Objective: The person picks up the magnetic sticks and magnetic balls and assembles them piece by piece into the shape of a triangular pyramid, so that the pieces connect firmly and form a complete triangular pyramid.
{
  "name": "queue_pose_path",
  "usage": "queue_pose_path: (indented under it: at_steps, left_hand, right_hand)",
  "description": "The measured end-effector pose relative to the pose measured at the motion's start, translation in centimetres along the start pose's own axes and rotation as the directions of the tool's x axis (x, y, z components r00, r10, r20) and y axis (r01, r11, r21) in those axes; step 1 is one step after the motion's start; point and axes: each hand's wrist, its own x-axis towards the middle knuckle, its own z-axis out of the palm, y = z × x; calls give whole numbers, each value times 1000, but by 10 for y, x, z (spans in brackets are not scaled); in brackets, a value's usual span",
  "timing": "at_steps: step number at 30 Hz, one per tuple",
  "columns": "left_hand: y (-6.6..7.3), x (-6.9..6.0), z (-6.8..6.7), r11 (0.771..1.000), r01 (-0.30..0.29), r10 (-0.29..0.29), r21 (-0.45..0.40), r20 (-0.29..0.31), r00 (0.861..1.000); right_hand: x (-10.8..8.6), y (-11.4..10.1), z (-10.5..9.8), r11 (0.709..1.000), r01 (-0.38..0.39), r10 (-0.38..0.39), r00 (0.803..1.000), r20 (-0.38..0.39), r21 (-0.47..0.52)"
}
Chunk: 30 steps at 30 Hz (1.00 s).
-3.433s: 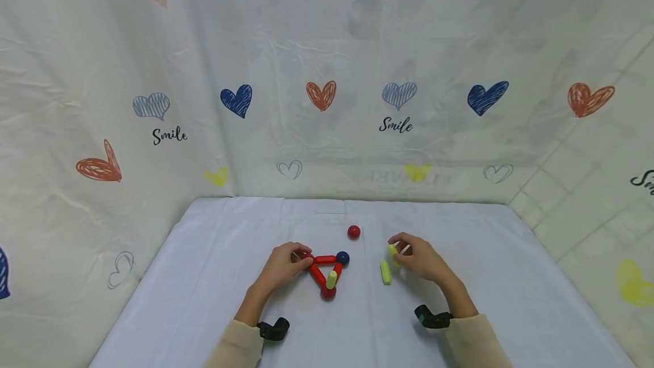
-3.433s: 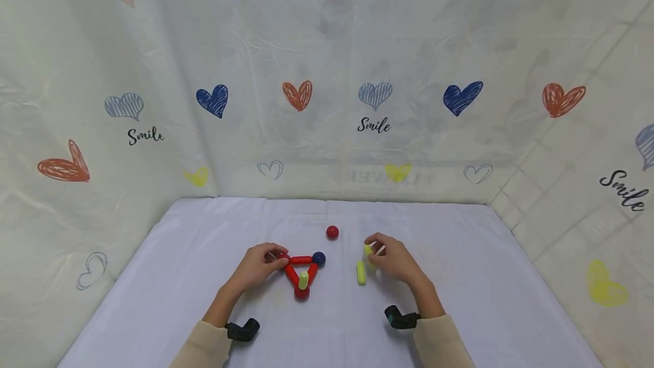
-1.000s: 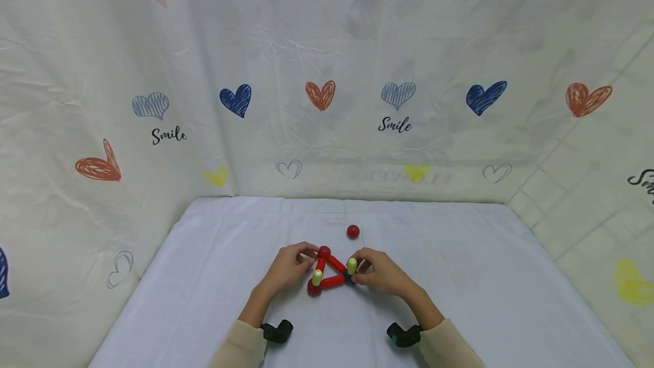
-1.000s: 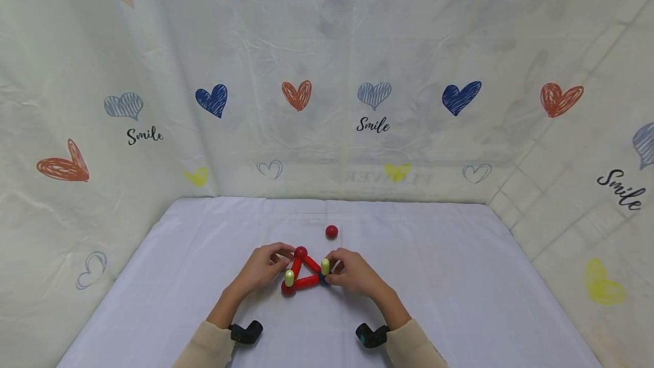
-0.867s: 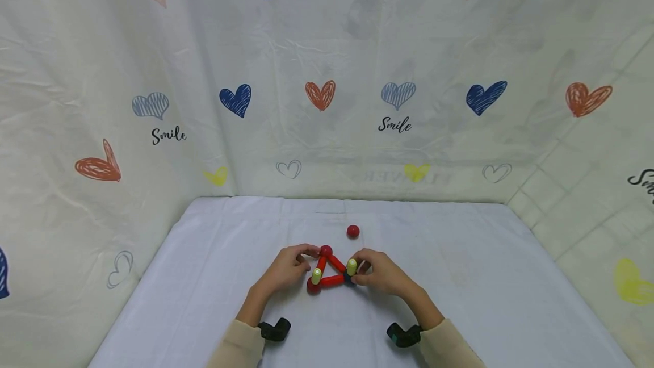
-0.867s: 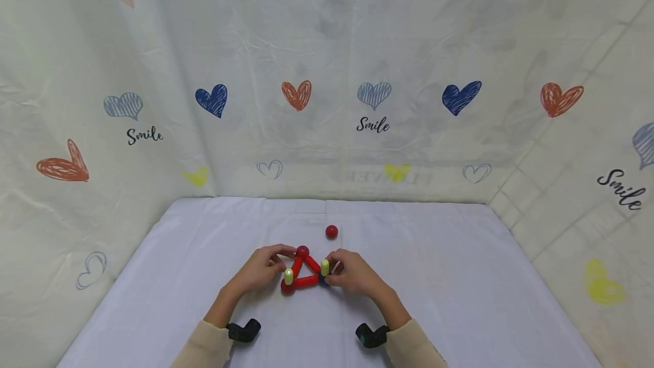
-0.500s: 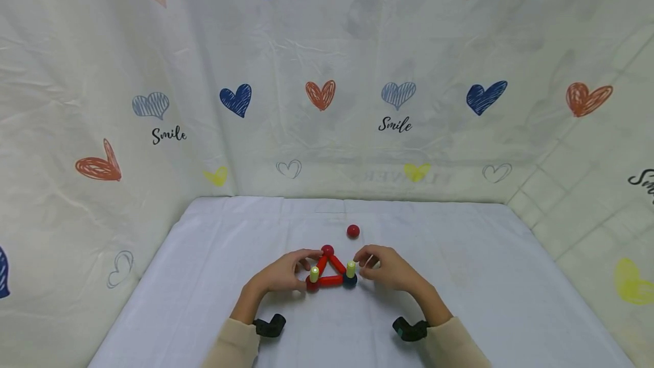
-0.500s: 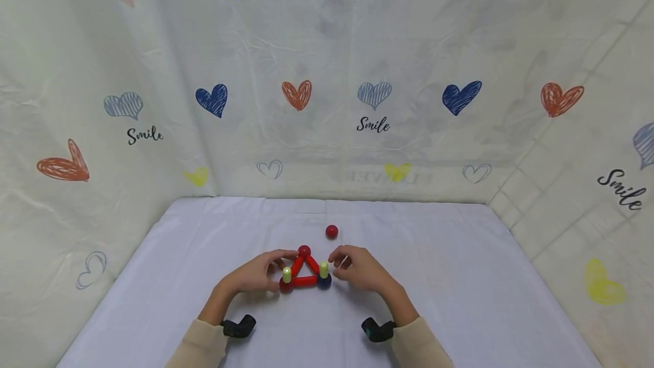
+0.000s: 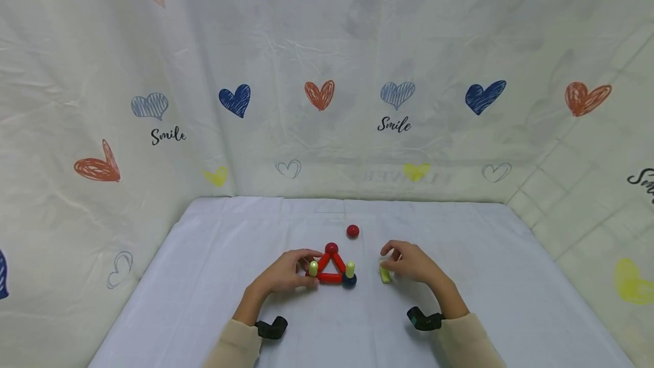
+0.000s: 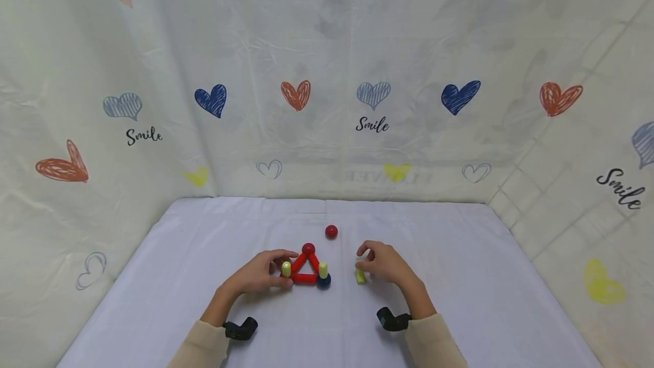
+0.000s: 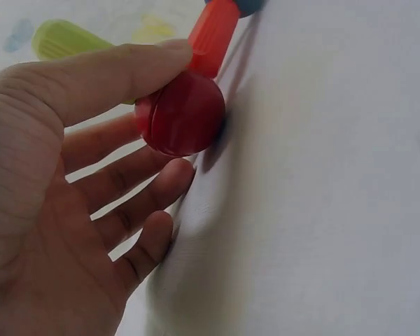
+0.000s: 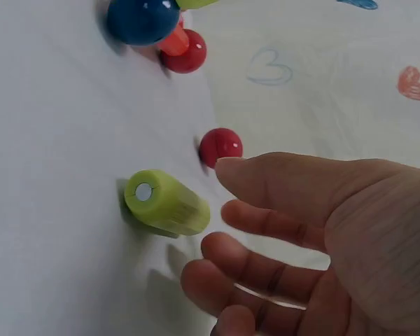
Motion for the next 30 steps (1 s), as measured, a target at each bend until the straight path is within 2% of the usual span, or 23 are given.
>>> queue_pose_path:
  at_steps: [7,13,18,23,30]
  left_hand:
    - [0,0,0,1000,7,-8,-19,-27,1000]
    - [-1,1,2,1000,2,-2,-1,-34,999]
    - [0,1,3,1000,16,-16,-5,-18,1000]
    - [1,1,4,999,27,-27,-22,-10,1000]
    - [1,1,4,999,30,-31,-22,-13,999]
  right_hand:
    - [4,3,9,994,-98,100,994,39,-36]
    - [3,-5,14,993,-99,101,994,36,-57]
    - [2,-7,14,998,-60,61,998,27,-34]
    - [6,-6,16,999,24,-25,1000,7,32]
    - [11,-10,25,974,160,-157,987,-31,160]
